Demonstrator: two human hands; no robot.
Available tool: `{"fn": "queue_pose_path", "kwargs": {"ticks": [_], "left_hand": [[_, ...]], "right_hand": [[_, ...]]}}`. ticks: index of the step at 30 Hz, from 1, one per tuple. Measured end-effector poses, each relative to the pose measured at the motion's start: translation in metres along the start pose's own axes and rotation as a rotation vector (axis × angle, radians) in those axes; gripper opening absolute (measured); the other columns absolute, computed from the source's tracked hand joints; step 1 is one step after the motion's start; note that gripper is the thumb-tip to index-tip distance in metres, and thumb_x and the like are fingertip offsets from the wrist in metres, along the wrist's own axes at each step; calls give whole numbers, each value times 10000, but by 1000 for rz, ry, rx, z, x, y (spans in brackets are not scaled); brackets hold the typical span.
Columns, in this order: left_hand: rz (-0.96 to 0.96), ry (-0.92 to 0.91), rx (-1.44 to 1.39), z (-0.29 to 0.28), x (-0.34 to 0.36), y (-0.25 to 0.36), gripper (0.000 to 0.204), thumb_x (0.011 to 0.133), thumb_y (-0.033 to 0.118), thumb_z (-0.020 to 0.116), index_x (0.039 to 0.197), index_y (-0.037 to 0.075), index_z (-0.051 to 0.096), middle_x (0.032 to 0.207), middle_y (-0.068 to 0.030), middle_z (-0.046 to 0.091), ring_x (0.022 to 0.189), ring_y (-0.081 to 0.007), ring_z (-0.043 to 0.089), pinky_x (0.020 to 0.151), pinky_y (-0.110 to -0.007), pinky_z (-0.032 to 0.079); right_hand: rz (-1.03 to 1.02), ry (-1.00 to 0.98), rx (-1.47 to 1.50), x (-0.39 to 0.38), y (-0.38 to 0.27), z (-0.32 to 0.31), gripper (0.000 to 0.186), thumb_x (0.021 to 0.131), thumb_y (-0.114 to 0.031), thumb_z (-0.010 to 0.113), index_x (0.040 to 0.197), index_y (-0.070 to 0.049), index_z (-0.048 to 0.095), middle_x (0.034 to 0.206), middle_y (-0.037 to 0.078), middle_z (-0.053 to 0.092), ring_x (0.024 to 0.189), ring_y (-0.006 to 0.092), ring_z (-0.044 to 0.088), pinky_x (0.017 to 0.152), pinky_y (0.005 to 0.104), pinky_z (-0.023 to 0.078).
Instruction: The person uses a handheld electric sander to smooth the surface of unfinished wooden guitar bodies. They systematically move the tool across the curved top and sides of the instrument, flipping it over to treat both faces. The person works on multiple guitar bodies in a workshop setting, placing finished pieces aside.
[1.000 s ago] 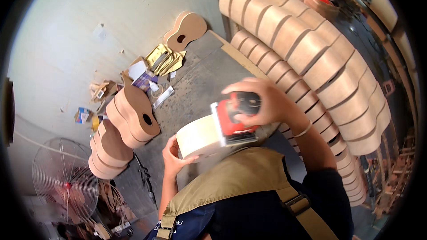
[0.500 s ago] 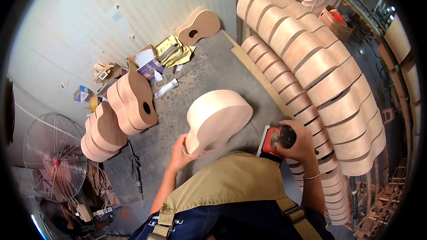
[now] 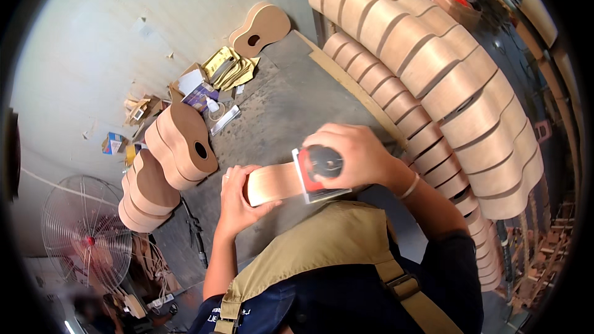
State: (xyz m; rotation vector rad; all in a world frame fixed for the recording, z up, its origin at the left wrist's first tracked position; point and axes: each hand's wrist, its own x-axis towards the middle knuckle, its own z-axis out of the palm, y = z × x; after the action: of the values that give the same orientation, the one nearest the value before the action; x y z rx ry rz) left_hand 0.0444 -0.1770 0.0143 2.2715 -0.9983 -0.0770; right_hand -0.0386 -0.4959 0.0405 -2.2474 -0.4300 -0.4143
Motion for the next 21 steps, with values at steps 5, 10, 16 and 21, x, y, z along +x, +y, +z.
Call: {"fn": "queue_pose_path", "kwargs": {"ticks": [5,10,16,21], "left_hand": [[58,33,94,7,-3,-12,848,686,397,1025,1335,48,604,1172,-155,589,1104,-389,571,991,-500,453],[29,59,140,8,-9,-13,888,685,403,1031,1343,23,571,1168,-170,557,1101,-409,562,980,-514,465],[15,79,153,12,-15,-21,904,682,412,1038,1341,22,557,1163,-176,555,1080,-413,563,959,-517,476],[12,93,156,12,-16,-19,914,679,413,1041,1335,5,554,1156,-183,564,1067,-417,570,945,-510,483]], "right_hand": [[-12,-110,48,19,15,16,519,701,-223,918,1194,-141,779,1115,64,762,969,314,764,801,409,624],[-22,-195,-14,25,10,16,497,718,-252,908,1189,-160,779,1116,51,754,959,306,755,773,419,611],[-50,-161,25,28,11,22,495,713,-247,906,1183,-158,778,1111,46,746,965,304,752,769,421,601],[-54,-121,70,31,14,24,488,732,-266,892,1194,-154,780,1115,44,739,963,308,743,777,427,599]]}}
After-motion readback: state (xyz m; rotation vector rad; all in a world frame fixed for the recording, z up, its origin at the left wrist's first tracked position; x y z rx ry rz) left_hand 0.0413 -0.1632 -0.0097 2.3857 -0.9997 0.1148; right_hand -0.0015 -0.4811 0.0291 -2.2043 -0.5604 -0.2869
